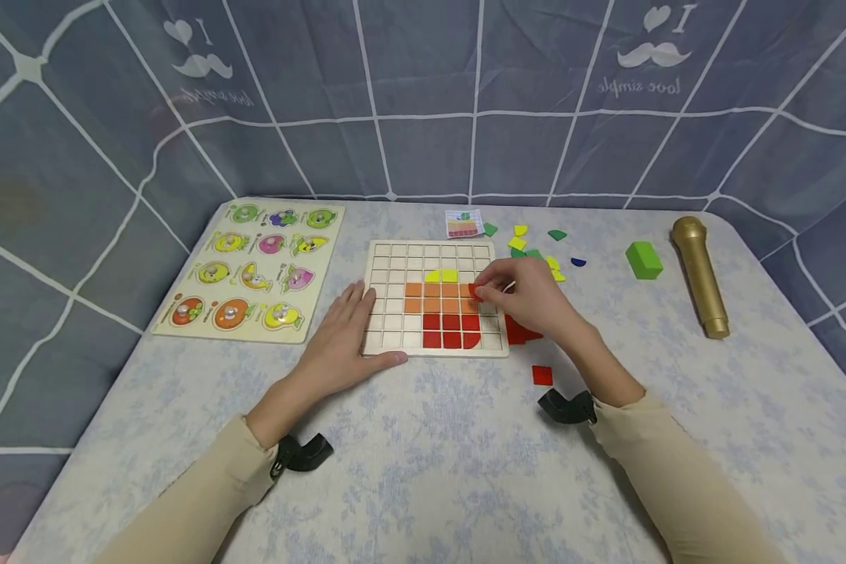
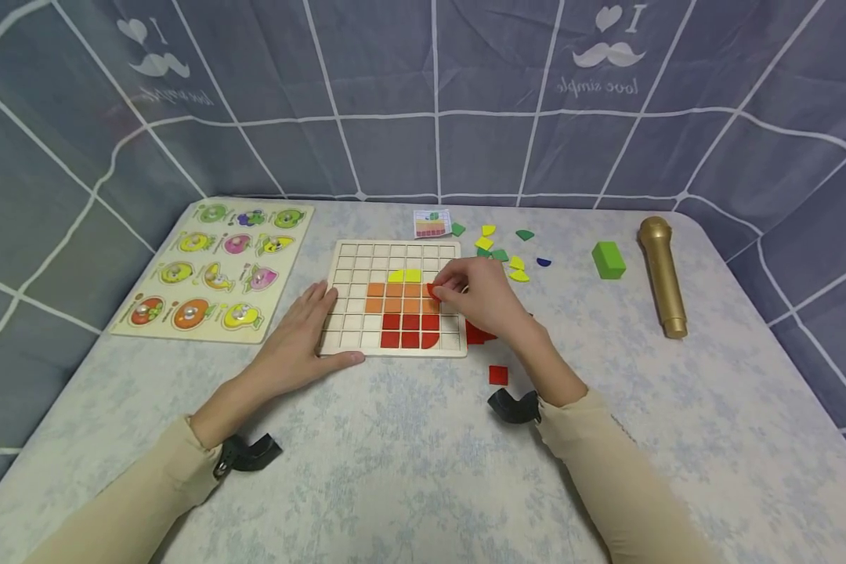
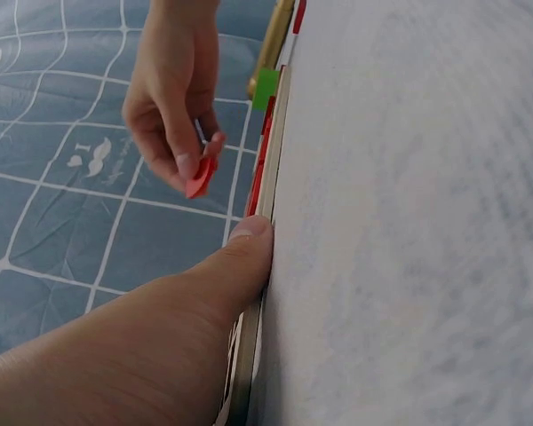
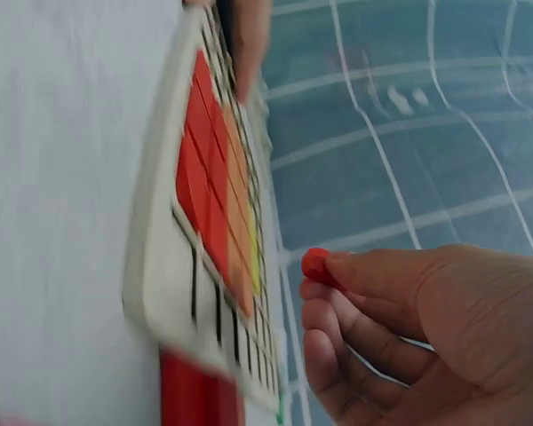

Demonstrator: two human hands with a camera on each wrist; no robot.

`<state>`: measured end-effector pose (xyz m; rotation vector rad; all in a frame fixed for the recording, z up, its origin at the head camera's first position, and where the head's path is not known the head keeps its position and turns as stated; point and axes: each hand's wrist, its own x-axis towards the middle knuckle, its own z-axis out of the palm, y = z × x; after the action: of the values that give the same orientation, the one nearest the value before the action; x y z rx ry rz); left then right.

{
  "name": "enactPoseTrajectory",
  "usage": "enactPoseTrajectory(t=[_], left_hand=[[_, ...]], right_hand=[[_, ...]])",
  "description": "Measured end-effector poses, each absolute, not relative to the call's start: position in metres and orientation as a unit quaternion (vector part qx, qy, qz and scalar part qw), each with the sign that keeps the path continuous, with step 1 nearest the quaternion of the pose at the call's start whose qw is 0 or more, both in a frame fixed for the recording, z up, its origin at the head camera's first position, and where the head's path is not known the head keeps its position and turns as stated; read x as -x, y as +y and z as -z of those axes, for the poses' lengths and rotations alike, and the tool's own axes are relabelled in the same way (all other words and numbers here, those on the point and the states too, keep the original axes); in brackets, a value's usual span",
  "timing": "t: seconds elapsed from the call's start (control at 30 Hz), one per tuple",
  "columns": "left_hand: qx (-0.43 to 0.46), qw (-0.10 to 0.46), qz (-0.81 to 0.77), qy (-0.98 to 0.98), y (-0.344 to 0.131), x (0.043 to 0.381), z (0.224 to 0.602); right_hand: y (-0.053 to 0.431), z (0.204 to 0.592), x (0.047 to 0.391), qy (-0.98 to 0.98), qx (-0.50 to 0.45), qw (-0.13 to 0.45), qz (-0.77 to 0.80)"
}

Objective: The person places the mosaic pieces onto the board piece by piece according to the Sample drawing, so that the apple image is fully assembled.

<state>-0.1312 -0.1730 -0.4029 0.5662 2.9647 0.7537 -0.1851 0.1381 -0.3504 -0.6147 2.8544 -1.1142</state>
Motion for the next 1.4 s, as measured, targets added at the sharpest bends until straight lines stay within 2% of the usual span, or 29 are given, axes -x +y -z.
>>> enactPoseTrajectory(t=[0.37, 0.7, 0.87, 1.1, 1.4], left_hand=[[-0.18, 0.022, -0.244, 0.953, -0.172, 0.131, 0.404], [-0.183, 0.012, -0.231, 0.955, -0.176, 0.127, 0.409], [-0.183, 0.009, -0.232, 0.955, -0.177, 0.128, 0.407], [-0.185, 0.009, -0.233, 0.955, -0.176, 0.13, 0.408], [-0.18, 0.012, -0.239, 0.954, -0.175, 0.13, 0.405]], right_hand=[[0.061, 0.354, 0.181, 0.896, 0.251, 0.044, 0.364], [0.018, 0.363, 0.17, 0.886, 0.255, 0.071, 0.382], [0.007, 0.366, 0.165, 0.89, 0.257, 0.074, 0.37], [0.001, 0.371, 0.159, 0.898, 0.269, 0.042, 0.346], [0.004, 0.368, 0.157, 0.884, 0.269, 0.085, 0.373]])
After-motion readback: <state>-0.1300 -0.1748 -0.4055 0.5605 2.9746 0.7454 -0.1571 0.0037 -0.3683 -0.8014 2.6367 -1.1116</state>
